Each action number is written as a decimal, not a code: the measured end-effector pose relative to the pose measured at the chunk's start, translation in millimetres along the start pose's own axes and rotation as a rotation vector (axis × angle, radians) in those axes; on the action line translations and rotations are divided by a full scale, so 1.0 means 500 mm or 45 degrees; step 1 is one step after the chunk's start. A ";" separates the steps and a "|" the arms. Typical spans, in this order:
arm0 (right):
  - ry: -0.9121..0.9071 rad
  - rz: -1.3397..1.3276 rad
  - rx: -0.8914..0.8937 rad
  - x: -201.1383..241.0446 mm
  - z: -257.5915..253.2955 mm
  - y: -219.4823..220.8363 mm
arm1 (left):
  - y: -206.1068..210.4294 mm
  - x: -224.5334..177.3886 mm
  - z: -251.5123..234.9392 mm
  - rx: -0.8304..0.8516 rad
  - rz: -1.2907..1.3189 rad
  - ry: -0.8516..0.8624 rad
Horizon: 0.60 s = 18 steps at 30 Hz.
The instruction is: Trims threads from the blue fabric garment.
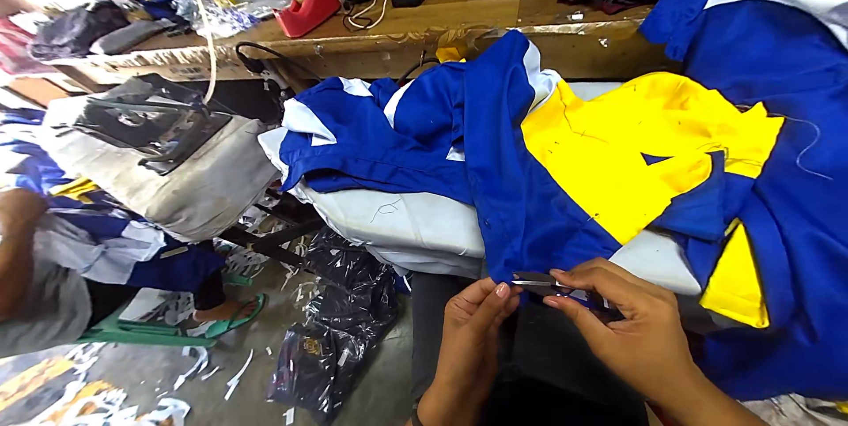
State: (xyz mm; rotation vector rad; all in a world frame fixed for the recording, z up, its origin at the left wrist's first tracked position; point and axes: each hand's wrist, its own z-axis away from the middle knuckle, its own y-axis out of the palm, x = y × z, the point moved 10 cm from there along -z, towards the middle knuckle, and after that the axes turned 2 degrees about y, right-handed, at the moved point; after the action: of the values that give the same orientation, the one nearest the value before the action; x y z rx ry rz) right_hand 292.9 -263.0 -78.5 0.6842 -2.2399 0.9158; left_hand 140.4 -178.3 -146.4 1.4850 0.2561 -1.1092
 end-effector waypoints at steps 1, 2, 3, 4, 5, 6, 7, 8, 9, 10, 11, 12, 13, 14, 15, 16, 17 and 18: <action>0.003 -0.007 -0.017 0.000 0.003 0.000 | 0.001 -0.001 0.000 0.000 -0.001 0.029; 0.008 -0.019 -0.033 0.000 0.005 0.001 | 0.002 -0.001 0.000 0.005 -0.003 0.054; 0.018 -0.040 -0.049 -0.001 0.008 0.002 | 0.004 -0.001 0.001 0.009 -0.006 0.071; 0.040 -0.074 -0.058 -0.004 0.011 0.003 | 0.006 -0.001 0.001 0.009 -0.010 0.085; 0.075 -0.131 -0.057 -0.010 0.013 0.005 | 0.007 -0.001 0.002 0.011 -0.014 0.098; 0.129 -0.222 -0.045 -0.018 0.013 0.009 | 0.008 -0.001 0.002 0.015 -0.018 0.106; 0.198 -0.322 -0.022 -0.029 0.014 0.014 | 0.008 -0.001 0.002 0.019 -0.020 0.108; 0.266 -0.409 0.004 -0.038 0.015 0.019 | 0.009 0.000 0.003 0.024 -0.020 0.106; 0.313 -0.468 0.023 -0.044 0.017 0.024 | 0.009 0.001 0.003 0.030 -0.015 0.102; 0.339 -0.499 0.034 -0.046 0.017 0.026 | 0.009 0.001 0.002 0.029 -0.010 0.100; 0.348 -0.506 0.032 -0.046 0.018 0.026 | 0.009 0.001 0.002 0.026 -0.010 0.101; 0.340 -0.486 0.019 -0.045 0.020 0.025 | 0.008 0.000 0.002 0.023 -0.015 0.110; 0.320 -0.444 0.000 -0.041 0.022 0.022 | 0.008 -0.002 0.001 0.022 -0.029 0.125; 0.291 -0.396 -0.021 -0.037 0.023 0.019 | 0.009 -0.004 0.000 0.029 -0.045 0.147; 0.263 -0.366 -0.043 -0.034 0.023 0.017 | 0.011 -0.006 -0.001 0.044 -0.060 0.169; 0.251 -0.374 -0.057 -0.033 0.024 0.017 | 0.013 -0.005 -0.001 0.059 -0.076 0.180; 0.264 -0.431 -0.051 -0.034 0.025 0.019 | 0.015 -0.004 0.000 0.070 -0.079 0.174; 0.296 -0.512 -0.033 -0.035 0.025 0.022 | 0.016 -0.002 0.000 0.076 -0.068 0.157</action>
State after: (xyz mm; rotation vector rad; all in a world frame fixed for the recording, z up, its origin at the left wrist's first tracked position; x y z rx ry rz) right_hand 293.4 -261.3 -102.7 0.9237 -1.8179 0.7217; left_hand 145.6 -179.9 -140.3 1.6102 0.3526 -1.0772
